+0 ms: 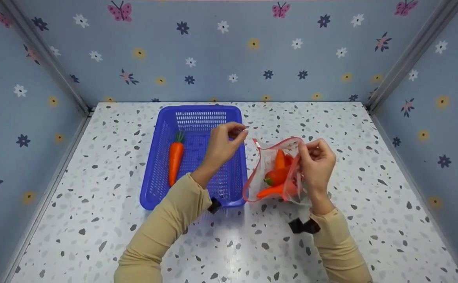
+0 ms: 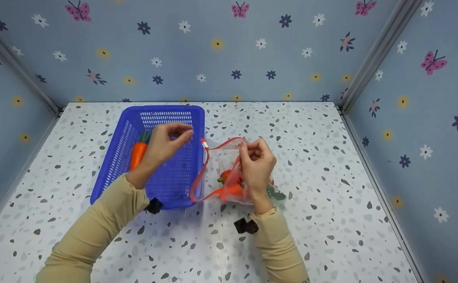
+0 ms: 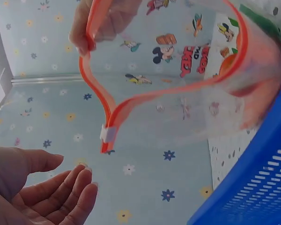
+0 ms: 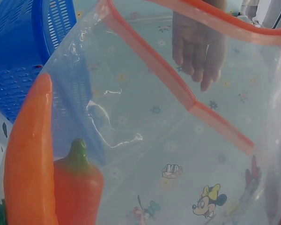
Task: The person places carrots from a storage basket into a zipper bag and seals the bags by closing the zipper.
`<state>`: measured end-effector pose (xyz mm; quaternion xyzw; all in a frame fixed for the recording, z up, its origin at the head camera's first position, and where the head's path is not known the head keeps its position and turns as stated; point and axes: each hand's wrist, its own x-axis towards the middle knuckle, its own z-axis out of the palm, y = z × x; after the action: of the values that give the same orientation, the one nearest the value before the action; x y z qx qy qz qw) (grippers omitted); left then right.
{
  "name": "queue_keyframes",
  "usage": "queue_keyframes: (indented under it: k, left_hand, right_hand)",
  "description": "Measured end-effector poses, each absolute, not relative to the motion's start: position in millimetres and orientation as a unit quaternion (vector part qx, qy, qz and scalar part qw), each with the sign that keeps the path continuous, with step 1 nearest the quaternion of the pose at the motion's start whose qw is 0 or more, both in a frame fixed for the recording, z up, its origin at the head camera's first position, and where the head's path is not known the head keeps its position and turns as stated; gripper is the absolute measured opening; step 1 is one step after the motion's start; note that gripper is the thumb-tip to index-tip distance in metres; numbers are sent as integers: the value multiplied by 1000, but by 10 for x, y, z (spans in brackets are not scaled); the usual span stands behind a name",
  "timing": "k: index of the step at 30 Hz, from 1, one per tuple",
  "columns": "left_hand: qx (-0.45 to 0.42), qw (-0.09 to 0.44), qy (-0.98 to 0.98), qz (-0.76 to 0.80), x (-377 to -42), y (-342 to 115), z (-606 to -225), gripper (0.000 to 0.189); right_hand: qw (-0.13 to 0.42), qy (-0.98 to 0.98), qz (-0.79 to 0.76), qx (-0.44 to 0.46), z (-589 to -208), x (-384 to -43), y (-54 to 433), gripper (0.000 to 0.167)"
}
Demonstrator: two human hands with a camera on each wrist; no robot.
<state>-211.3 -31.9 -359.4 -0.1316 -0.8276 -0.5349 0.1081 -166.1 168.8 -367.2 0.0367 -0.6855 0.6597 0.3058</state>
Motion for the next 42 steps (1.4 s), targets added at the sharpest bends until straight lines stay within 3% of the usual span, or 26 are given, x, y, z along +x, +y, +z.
queue_keyframes:
  k: [14, 24, 27, 34, 38, 42]
  left_hand:
    - [-10, 103, -861, -499, -2560, -733, -3828, 21]
    - [91, 130, -866, -474, -2854, -1078, -4186, 37]
    - [112, 115, -865, -475, -2886, -1147, -4232, 42]
    - [127, 164, -886, -415, -4090, -1768, -5956, 71]
    - [153, 150, -879, -426, -4140, -1849, -6091, 73]
    - [176, 139, -877, -426, -3963, -1818, -5958, 70]
  right_hand:
    - [312, -684, 659, 32, -3884, -1812, 1783, 18]
    - [315, -688, 653, 30, -3895, -1811, 1785, 19]
    - [313, -693, 649, 31, -3844, -1776, 1766, 19]
    - [320, -685, 653, 47, -3785, -1736, 1743, 17]
    - [316, -687, 653, 43, -3706, -1686, 1709, 17]
    - [313, -686, 656, 41, -3702, -1675, 1699, 17]
